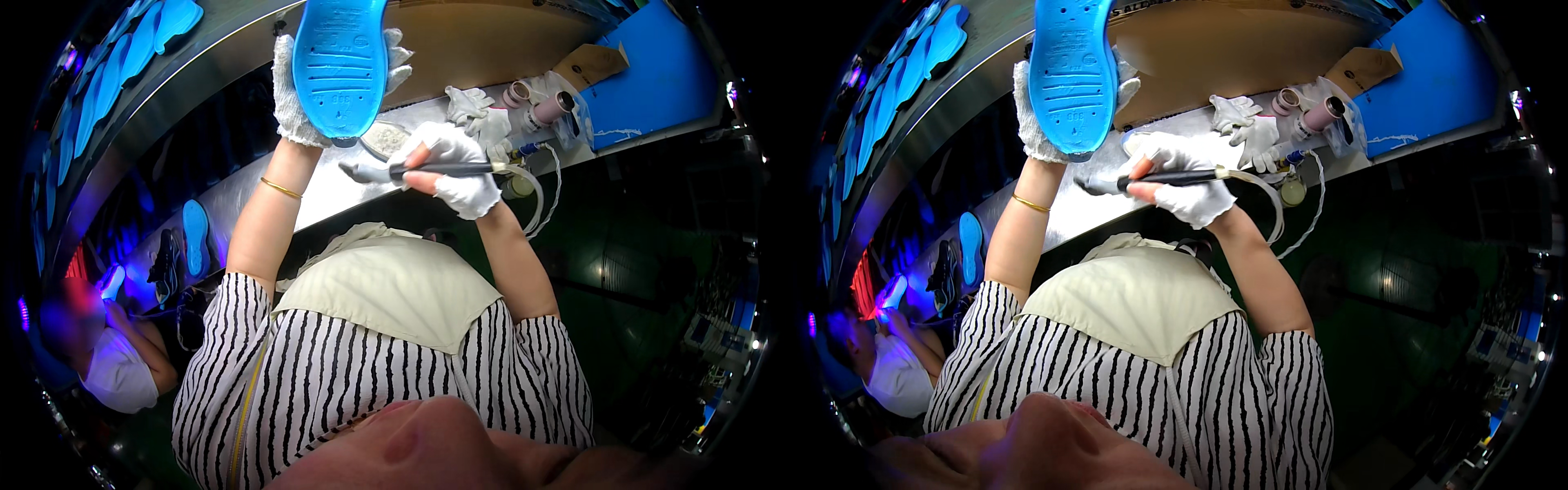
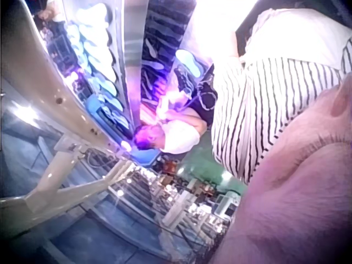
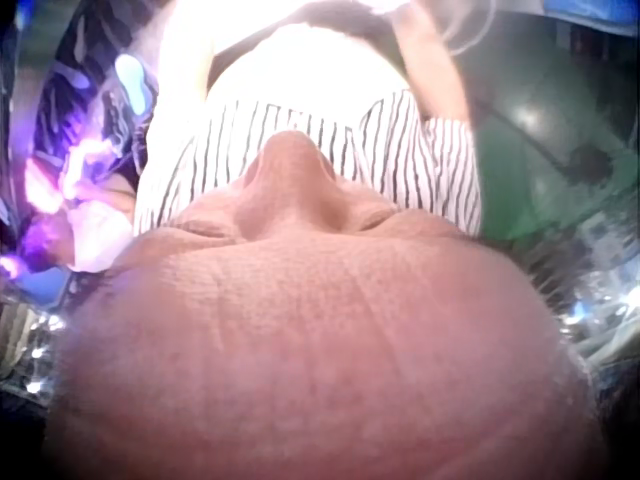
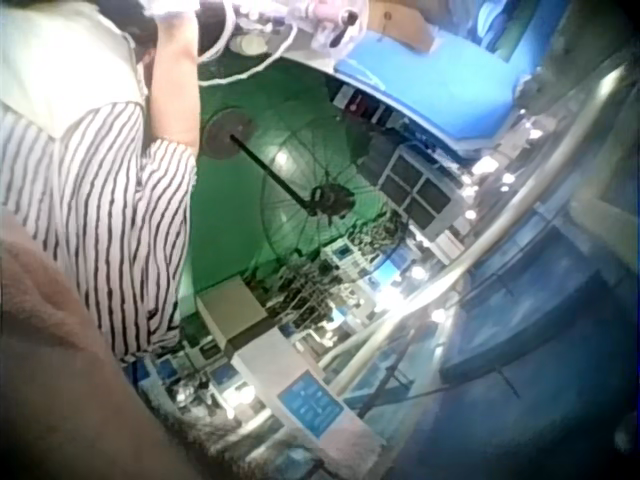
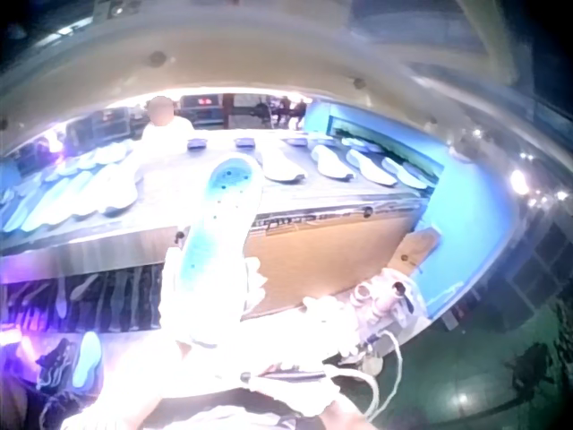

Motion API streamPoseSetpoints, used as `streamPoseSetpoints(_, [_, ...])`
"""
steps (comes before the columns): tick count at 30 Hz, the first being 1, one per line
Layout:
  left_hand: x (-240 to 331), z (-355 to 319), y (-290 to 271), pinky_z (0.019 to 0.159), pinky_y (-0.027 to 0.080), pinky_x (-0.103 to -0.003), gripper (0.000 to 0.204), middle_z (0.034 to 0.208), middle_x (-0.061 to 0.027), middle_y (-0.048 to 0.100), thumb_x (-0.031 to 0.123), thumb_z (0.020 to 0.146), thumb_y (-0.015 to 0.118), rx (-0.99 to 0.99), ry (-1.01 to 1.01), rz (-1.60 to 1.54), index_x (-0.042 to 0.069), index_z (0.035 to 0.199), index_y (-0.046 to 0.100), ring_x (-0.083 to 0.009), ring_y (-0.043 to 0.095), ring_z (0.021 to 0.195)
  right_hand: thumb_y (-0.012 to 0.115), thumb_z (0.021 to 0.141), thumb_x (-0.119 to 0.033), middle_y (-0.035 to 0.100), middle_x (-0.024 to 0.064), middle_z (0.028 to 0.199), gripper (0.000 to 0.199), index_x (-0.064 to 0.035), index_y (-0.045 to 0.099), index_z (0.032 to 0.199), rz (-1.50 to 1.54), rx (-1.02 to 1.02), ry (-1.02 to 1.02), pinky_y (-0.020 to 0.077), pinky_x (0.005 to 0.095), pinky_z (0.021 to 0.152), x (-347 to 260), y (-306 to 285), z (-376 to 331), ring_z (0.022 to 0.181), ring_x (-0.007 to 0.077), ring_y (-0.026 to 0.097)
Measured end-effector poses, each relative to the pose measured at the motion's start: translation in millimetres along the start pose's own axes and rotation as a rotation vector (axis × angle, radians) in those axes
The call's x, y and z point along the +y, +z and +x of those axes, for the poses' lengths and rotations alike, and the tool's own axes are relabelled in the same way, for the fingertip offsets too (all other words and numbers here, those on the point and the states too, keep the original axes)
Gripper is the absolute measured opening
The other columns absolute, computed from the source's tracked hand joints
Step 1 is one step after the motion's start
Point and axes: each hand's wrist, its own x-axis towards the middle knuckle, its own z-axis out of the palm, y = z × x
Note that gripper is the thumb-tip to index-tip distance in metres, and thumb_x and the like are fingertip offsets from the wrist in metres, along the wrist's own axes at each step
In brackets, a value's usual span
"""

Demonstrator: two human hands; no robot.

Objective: The person applies a liquid to blue shoe soles using a brush, handling one sole at a time from a conveyor belt and brushing the bottom surface.

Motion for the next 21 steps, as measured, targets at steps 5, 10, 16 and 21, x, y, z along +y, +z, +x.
streamPoseSetpoints(5, [1.8,0.8,4.5,0.1,0.041,-0.049,0.097,0.138,-0.0228,0.039,0.075,0.075,0.043,0.123,-0.135,0.219,0.007,0.142,0.027,-0.039,0.045,0.122,0.067,0.073,0.01,0.063,0.0113,0.094,0.019,-0.0018,0.06,0.085,-0.369,0.063,-0.326,0.0493,0.0256,0.072,-13.4,-2.8,21.4,0.081,0.0144,0.062])
streamPoseSetpoints(10, [8.5,0.9,-8.8,0.083,0.053,-0.044,0.087,0.129,-0.0247,0.048,0.068,0.08,0.045,0.348,-0.147,0.452,0.004,0.137,0.036,-0.0376,0.055,0.111,0.069,0.067,0.006,0.064,0.0112,0.092,0.02,-0.0038,0.062,0.082,-0.556,-0.024,-0.354,0.0505,0.0286,0.075,-8.2,1.2,34.7,0.083,0.0202,0.063])
streamPoseSetpoints(16, [1.4,6.8,6.0,0.061,0.058,-0.03,0.059,0.089,-0.0158,0.065,0.057,0.079,0.062,0.749,-0.191,0.884,0.004,0.105,0.063,-0.0231,0.066,0.075,0.069,0.068,0.006,0.066,0.007,0.087,0.018,-0.0042,0.063,0.081,-0.457,-0.136,0.069,0.0506,0.0274,0.077,-8.5,-7.2,41.8,0.083,0.0165,0.063])
streamPoseSetpoints(21, [3.5,3.7,1.4,0.082,0.052,-0.039,0.057,0.118,-0.0131,0.059,0.051,0.083,0.06,0.642,-0.375,0.918,0.012,0.124,0.057,-0.0257,0.059,0.103,0.069,0.068,0.006,0.067,0.0058,0.082,0.015,-0.0028,0.065,0.08,-0.39,-0.172,0.242,0.0509,0.0259,0.076,-22.3,-27.4,47.5,0.079,0.0155,0.063])
